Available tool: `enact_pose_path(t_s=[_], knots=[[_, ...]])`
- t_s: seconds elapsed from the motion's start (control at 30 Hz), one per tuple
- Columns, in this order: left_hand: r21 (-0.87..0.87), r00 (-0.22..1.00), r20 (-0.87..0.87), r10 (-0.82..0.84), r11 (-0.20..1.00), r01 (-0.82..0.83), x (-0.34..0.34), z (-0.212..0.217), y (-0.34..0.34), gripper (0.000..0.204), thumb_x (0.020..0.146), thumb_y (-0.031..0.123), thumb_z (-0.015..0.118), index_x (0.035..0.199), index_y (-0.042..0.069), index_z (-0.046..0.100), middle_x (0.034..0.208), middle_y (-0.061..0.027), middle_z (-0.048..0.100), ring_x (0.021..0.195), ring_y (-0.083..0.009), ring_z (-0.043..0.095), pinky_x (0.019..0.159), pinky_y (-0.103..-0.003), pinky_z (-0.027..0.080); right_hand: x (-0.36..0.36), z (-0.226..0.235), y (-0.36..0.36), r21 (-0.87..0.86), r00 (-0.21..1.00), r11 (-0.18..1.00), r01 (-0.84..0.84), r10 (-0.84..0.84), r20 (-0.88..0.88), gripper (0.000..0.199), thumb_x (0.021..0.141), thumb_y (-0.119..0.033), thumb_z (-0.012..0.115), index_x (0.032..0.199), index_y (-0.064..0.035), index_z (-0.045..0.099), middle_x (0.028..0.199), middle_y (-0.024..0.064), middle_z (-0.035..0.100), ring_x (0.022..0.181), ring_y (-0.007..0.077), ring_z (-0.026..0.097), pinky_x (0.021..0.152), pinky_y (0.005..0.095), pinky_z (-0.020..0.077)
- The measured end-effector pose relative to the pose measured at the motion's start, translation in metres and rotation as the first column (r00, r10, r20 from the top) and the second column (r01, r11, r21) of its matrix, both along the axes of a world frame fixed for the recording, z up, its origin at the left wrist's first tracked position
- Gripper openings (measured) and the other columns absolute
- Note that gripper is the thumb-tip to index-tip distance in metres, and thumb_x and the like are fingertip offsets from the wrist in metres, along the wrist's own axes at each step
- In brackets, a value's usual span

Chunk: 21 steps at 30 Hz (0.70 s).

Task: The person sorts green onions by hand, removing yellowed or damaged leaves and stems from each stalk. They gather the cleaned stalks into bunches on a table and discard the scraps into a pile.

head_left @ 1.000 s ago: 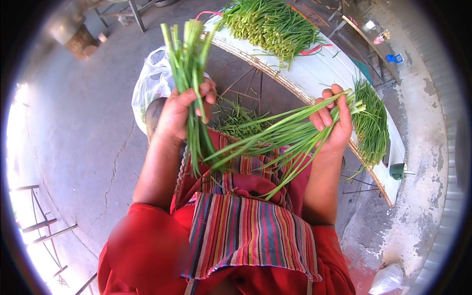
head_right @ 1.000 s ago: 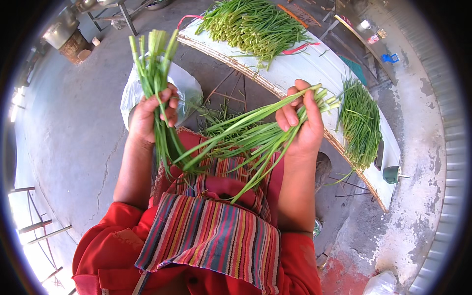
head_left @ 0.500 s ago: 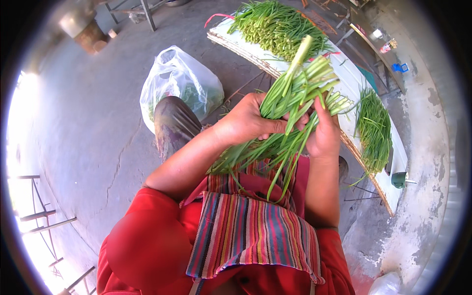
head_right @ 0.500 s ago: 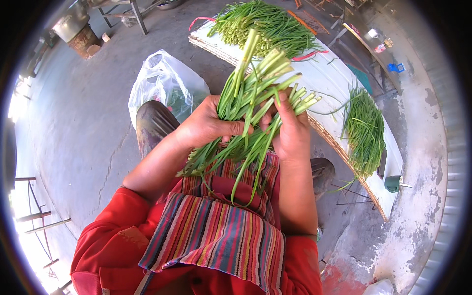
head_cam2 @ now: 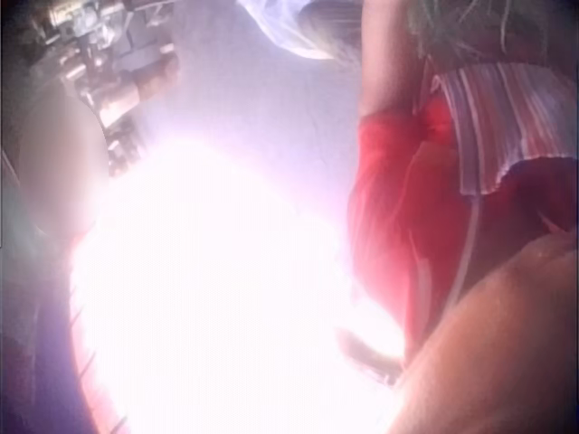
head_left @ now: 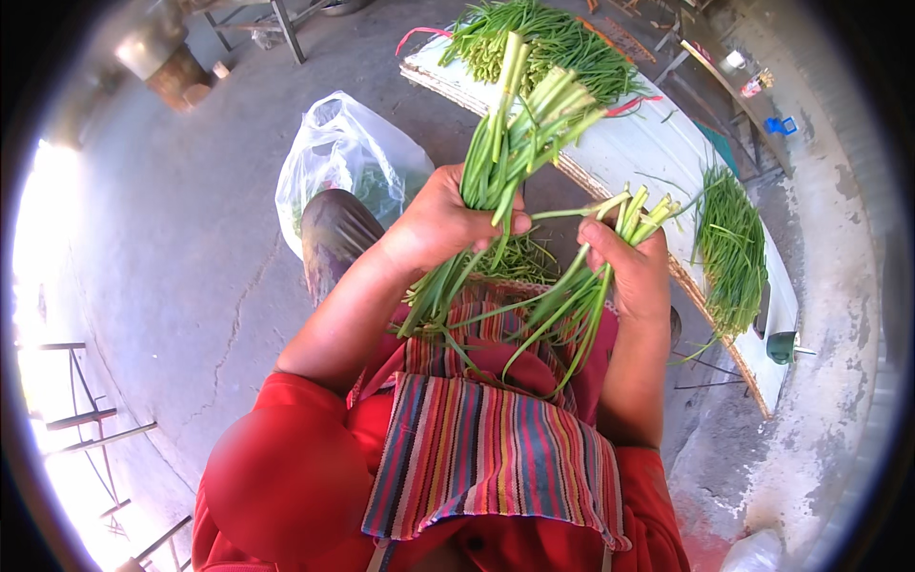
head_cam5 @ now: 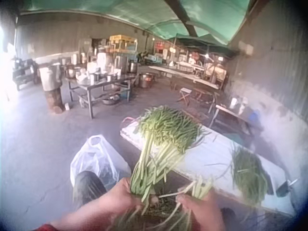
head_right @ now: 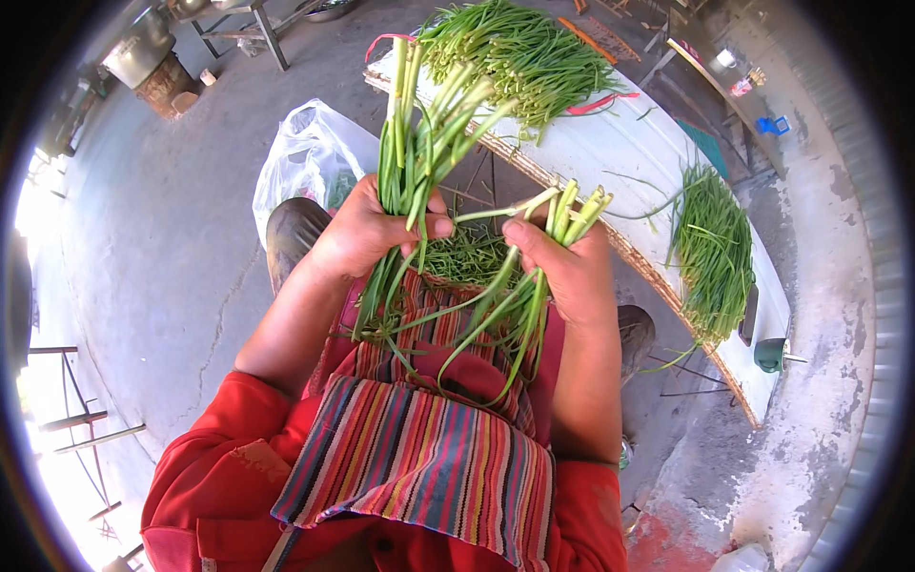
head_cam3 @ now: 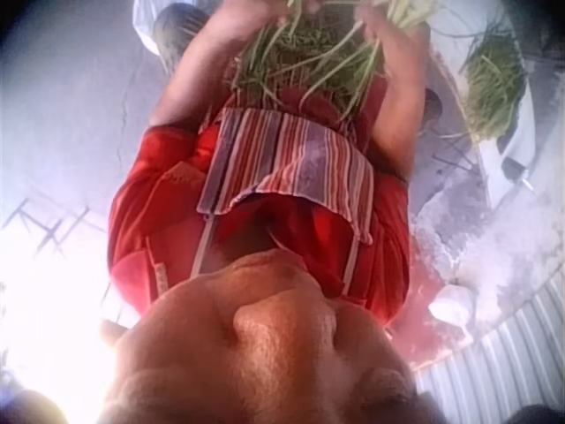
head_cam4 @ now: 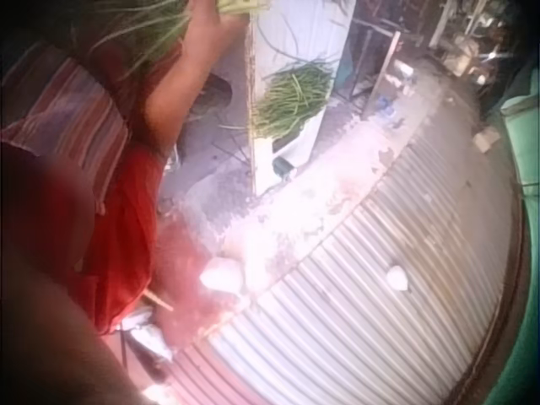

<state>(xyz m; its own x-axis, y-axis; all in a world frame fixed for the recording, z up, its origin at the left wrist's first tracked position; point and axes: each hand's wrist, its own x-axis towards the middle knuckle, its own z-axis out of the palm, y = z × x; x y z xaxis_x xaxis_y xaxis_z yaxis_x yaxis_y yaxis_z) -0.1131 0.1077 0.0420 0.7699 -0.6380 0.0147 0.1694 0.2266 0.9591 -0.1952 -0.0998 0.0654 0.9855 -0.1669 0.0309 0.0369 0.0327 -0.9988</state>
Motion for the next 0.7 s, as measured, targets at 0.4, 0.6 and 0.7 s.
enact_pose_path(t_s=[0.4, 0.6, 0.7], knots=[[-0.128, 0.987, -0.087, -0.135, 0.984, 0.124, 0.021, 0.002, -0.010, 0.020, 0.073, 0.013, 0.069, 0.086, 0.001, 0.060, 0.073, -0.0107, 0.064, 0.047, -0.0089, 0.050, 0.042, -0.020, 0.037, 0.017, 0.011, -0.005, 0.240, 0.998, 0.969, 0.057, -0.056, -0.011, 0.019, 0.085, -0.016, 0.059, 0.096, -0.0002, 0.057, 0.058, -0.0002, 0.045, 0.049, 0.0079, 0.041, 0.044, 0.0211, 0.0323], [-0.126, 0.950, -0.141, -0.277, 0.957, 0.260, 0.020, -0.012, -0.021, 0.020, 0.073, 0.013, 0.069, 0.086, 0.001, 0.060, 0.075, -0.0099, 0.064, 0.046, -0.0063, 0.045, 0.042, -0.019, 0.035, 0.030, 0.012, 0.000, 0.363, 0.974, 0.909, 0.203, -0.226, 0.020, 0.017, 0.081, -0.017, 0.066, 0.086, -0.0046, 0.055, 0.058, -0.0035, 0.043, 0.047, 0.0048, 0.038, 0.042, 0.0196, 0.0305], [-0.127, 0.946, -0.180, -0.271, 0.960, 0.251, 0.023, -0.022, 0.005, 0.022, 0.073, 0.011, 0.068, 0.089, 0.001, 0.059, 0.076, -0.0114, 0.063, 0.046, -0.0049, 0.045, 0.041, -0.019, 0.038, 0.024, 0.015, -0.057, 0.483, 0.903, 0.820, 0.306, -0.411, 0.127, 0.017, 0.085, -0.017, 0.061, 0.090, -0.0046, 0.051, 0.062, -0.0028, 0.040, 0.049, 0.0052, 0.034, 0.041, 0.0195, 0.0283]])
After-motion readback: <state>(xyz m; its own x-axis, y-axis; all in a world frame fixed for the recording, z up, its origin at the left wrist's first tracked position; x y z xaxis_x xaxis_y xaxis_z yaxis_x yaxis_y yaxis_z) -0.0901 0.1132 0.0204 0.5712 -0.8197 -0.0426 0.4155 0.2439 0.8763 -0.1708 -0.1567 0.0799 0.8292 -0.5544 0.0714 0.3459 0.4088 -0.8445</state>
